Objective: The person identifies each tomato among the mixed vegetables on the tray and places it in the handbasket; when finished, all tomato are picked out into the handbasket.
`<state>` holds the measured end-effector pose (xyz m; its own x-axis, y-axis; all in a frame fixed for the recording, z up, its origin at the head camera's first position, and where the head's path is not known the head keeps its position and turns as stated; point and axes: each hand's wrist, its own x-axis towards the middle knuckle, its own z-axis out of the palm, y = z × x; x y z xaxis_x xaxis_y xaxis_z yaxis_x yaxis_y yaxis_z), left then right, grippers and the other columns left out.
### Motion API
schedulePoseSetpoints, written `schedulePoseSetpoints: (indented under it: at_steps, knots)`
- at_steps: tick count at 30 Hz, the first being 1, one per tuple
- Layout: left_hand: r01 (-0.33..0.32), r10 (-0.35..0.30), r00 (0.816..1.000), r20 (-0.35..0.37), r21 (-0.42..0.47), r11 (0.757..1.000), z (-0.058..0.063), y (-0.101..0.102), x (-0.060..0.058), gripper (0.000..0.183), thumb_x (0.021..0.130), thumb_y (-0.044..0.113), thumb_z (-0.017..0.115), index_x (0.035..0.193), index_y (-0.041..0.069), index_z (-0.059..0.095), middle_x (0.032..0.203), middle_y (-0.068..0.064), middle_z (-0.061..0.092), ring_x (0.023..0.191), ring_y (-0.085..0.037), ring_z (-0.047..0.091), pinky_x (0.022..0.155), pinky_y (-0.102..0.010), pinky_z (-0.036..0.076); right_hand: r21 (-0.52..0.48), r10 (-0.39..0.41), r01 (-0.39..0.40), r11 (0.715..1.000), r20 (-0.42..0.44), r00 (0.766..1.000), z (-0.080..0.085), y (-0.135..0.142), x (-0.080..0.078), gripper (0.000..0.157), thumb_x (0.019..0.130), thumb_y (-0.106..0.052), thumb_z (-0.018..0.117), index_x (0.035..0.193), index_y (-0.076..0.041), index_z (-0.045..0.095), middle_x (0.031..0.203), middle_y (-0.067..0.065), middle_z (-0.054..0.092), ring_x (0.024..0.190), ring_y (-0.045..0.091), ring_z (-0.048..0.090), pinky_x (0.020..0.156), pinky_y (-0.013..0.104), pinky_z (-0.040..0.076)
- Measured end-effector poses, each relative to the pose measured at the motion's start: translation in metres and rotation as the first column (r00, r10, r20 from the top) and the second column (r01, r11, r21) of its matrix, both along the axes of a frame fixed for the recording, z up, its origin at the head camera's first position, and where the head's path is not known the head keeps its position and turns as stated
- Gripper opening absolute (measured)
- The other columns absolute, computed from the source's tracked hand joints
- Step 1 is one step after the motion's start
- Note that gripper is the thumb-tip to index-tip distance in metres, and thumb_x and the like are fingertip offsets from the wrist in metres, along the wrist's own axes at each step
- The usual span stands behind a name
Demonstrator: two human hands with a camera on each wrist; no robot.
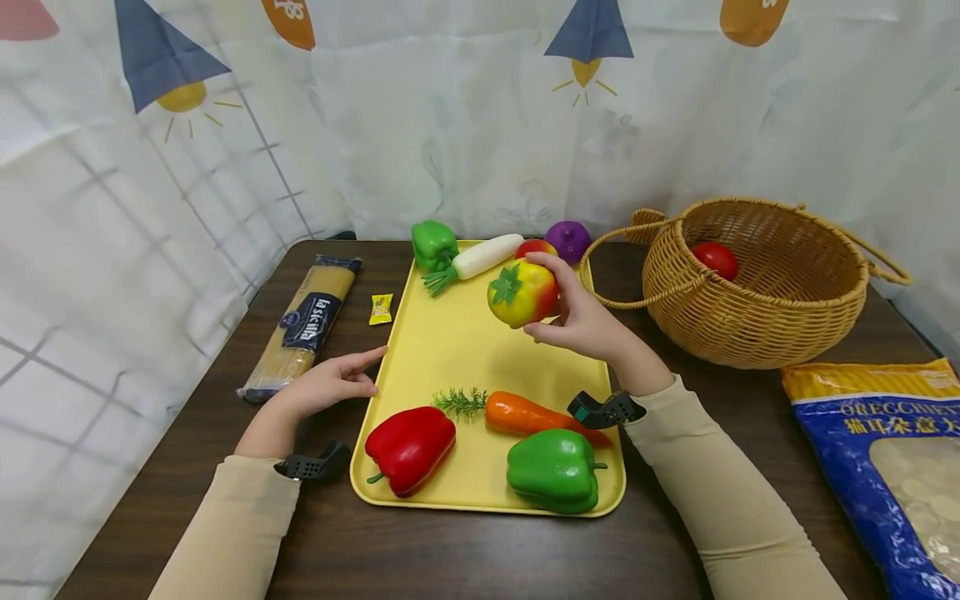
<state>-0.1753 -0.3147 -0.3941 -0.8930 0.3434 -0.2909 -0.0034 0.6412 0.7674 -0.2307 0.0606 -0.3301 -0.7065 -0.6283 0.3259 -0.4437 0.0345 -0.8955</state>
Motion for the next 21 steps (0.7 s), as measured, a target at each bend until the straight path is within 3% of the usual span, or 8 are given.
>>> schedulePoseSetpoints:
  at_steps: [4,12,18,21]
  knots:
    - [0.003,-0.003,1.0,-0.006,-0.002,1.0,-0.0006,-0.0001,-0.0007,0.066,0.087,0.026,0.06,0.143,0.011,0.028,0.105,-0.012,0.061,0.084,-0.017,0.054,0.079,-0.027,0.044,-0.037,0.01,-0.009,0.999,0.015,1.0,-0.0015,0.0,0.0002,0.08,0.073,0.012,0.063,0.133,-0.008,0.014,0.131,0.016,0.028,0.103,0.027,0.051,0.072,0.031,0.053]
    - [0.006,-0.006,1.0,-0.008,0.0,1.0,0.0006,0.0004,-0.0005,0.067,0.087,0.026,0.059,0.143,0.01,0.028,0.111,-0.014,0.061,0.087,-0.018,0.056,0.083,-0.028,0.044,-0.05,-0.014,0.014,0.999,0.007,1.0,-0.0022,-0.0001,0.0002,0.074,0.07,0.009,0.07,0.116,-0.005,0.013,0.12,0.02,0.036,0.098,0.024,0.053,0.076,0.024,0.051]
    - [0.008,-0.008,1.0,-0.01,0.0,1.0,0.0001,0.0002,-0.0003,0.067,0.087,0.026,0.059,0.143,0.01,0.028,0.111,-0.014,0.06,0.086,-0.017,0.056,0.082,-0.027,0.044,0.004,-0.009,0.009,1.0,0.002,1.0,-0.0021,0.0007,-0.0019,0.095,0.071,0.007,0.07,0.141,-0.017,0.01,0.134,0.016,0.03,0.112,0.028,0.048,0.081,0.026,0.05]
    - [0.01,-0.01,1.0,-0.008,0.005,1.0,-0.0006,-0.0005,-0.0001,0.067,0.086,0.025,0.06,0.143,0.01,0.028,0.113,-0.015,0.059,0.086,-0.017,0.056,0.081,-0.026,0.045,0.054,0.0,0.0,0.999,0.002,1.0,-0.0033,0.0012,-0.0027,0.092,0.071,0.004,0.072,0.142,-0.015,0.017,0.135,0.013,0.032,0.112,0.027,0.047,0.082,0.026,0.05]
